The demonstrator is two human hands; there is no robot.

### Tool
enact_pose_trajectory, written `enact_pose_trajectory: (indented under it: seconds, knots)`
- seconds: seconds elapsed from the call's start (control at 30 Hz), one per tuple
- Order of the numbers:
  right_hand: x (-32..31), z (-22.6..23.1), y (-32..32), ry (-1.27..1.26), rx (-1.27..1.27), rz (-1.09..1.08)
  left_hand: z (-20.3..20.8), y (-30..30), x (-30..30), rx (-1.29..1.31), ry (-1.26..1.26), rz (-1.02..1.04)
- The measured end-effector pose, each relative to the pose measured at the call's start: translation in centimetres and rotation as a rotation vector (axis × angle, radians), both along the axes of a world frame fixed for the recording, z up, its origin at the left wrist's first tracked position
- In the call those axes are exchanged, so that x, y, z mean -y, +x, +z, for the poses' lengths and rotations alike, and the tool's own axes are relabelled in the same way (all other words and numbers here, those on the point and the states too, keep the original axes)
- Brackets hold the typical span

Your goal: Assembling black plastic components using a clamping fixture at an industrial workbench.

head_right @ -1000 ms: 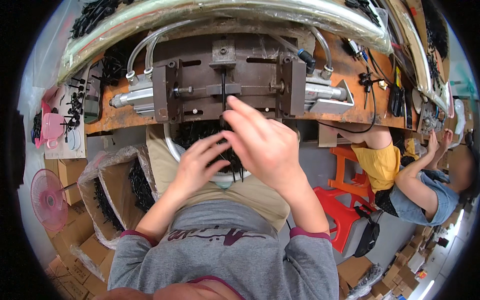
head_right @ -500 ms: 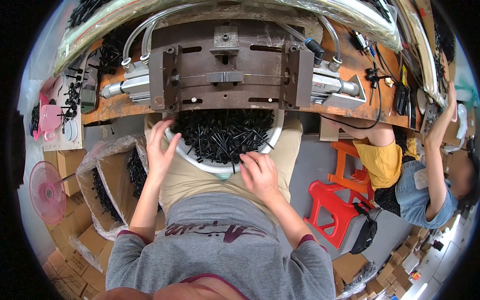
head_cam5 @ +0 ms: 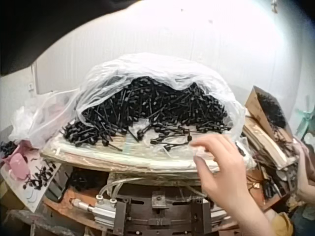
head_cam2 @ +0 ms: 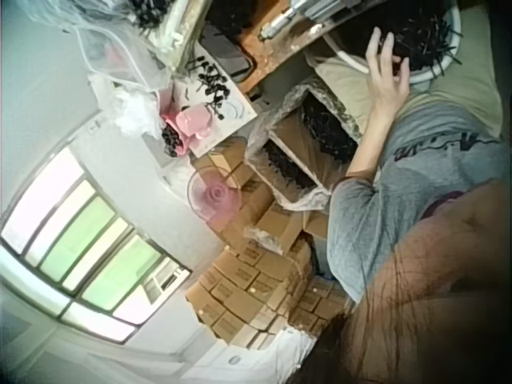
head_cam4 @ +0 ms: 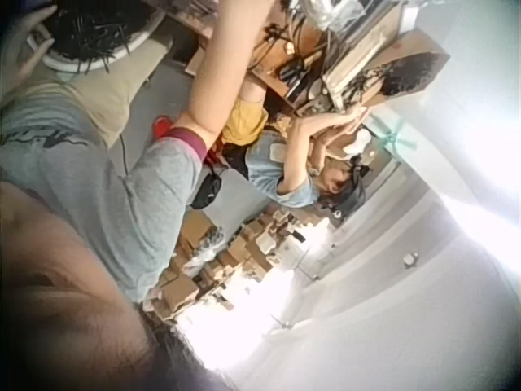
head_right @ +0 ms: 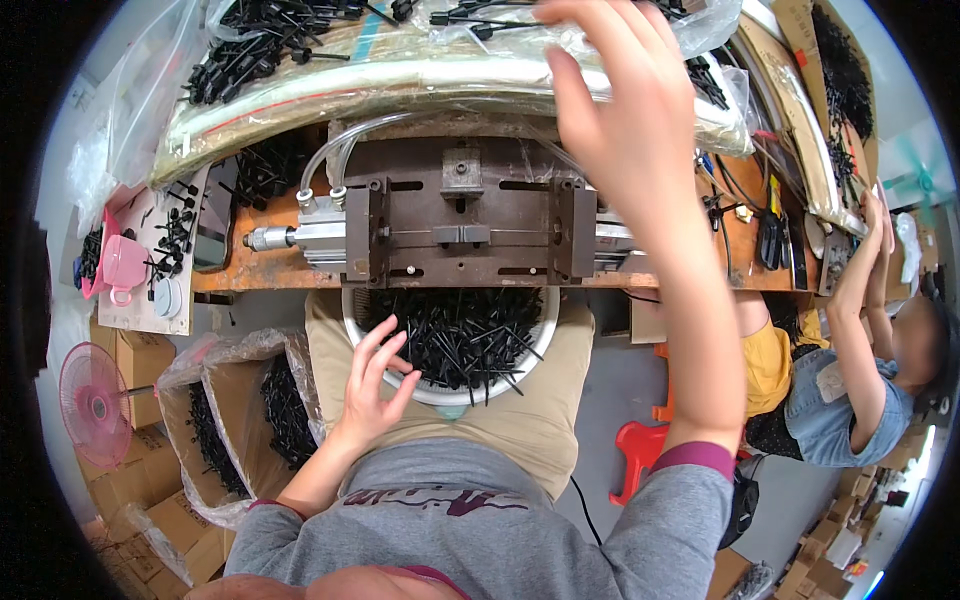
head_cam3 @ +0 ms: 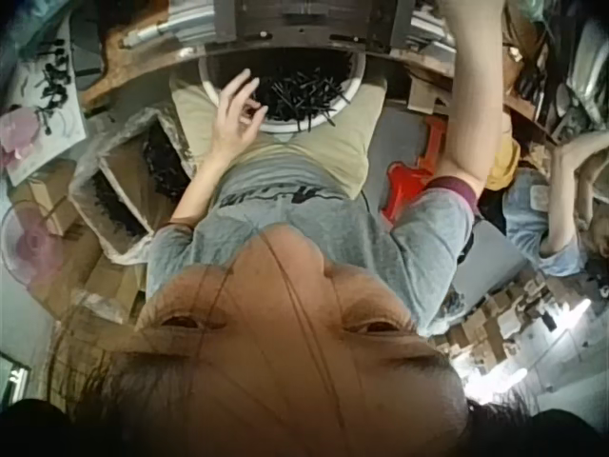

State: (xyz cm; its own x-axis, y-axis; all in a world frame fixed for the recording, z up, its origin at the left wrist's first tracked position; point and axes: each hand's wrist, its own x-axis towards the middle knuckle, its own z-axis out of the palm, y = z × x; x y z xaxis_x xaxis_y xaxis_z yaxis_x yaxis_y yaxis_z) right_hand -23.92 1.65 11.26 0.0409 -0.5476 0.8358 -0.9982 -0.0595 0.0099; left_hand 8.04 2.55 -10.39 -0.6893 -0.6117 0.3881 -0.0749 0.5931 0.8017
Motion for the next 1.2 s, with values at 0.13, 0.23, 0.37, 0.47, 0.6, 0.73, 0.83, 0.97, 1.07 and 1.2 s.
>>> enact_pose_trajectory:
  seconds: [0.13, 0.23, 0.37, 0.47, 0.6, 0.73, 0.83, 0.97, 1.07, 1.2]
  knots:
    - [7.8, 2.3, -4.8, 0.586, -0.123, -0.226, 0.1, 0.4, -0.5, 0.005, 0.010, -0.022]
    - [14.0, 1.3, -6.0, 0.787, -0.107, -0.324, 0.2, 0.8, -0.9, 0.004, 0.008, -0.020]
    - [17.5, 0.2, -7.6, 0.822, -0.069, -0.282, 1.3, -0.1, -1.1, -0.027, -0.023, -0.086]
    - [16.3, 0.1, -6.9, 0.840, -0.136, -0.229, 1.6, 0.0, -1.1, -0.036, -0.038, -0.103]
    - [13.1, 1.7, -6.6, 0.834, -0.134, -0.146, 1.2, 0.2, -0.8, -0.011, -0.027, -0.119]
    - [11.3, 3.0, -6.7, 0.876, 0.034, -0.152, 1.0, -0.1, -0.8, -0.018, -0.034, -0.143]
    - [10.6, 4.5, -5.2, 0.943, 0.216, -0.196, 1.1, -0.4, -0.7, -0.014, -0.050, -0.159]
    - [10.1, 4.0, -5.9, 0.721, 0.272, -0.165, 1.5, -0.3, -0.7, 0.018, -0.118, -0.210]
    - [9.2, 4.5, -5.7, 0.598, 0.348, -0.206, 1.9, -0.4, -0.8, -0.003, -0.112, -0.215]
    - [8.3, 3.2, -6.8, 0.462, 0.368, -0.274, 2.7, -1.3, -0.8, -0.037, -0.133, -0.242]
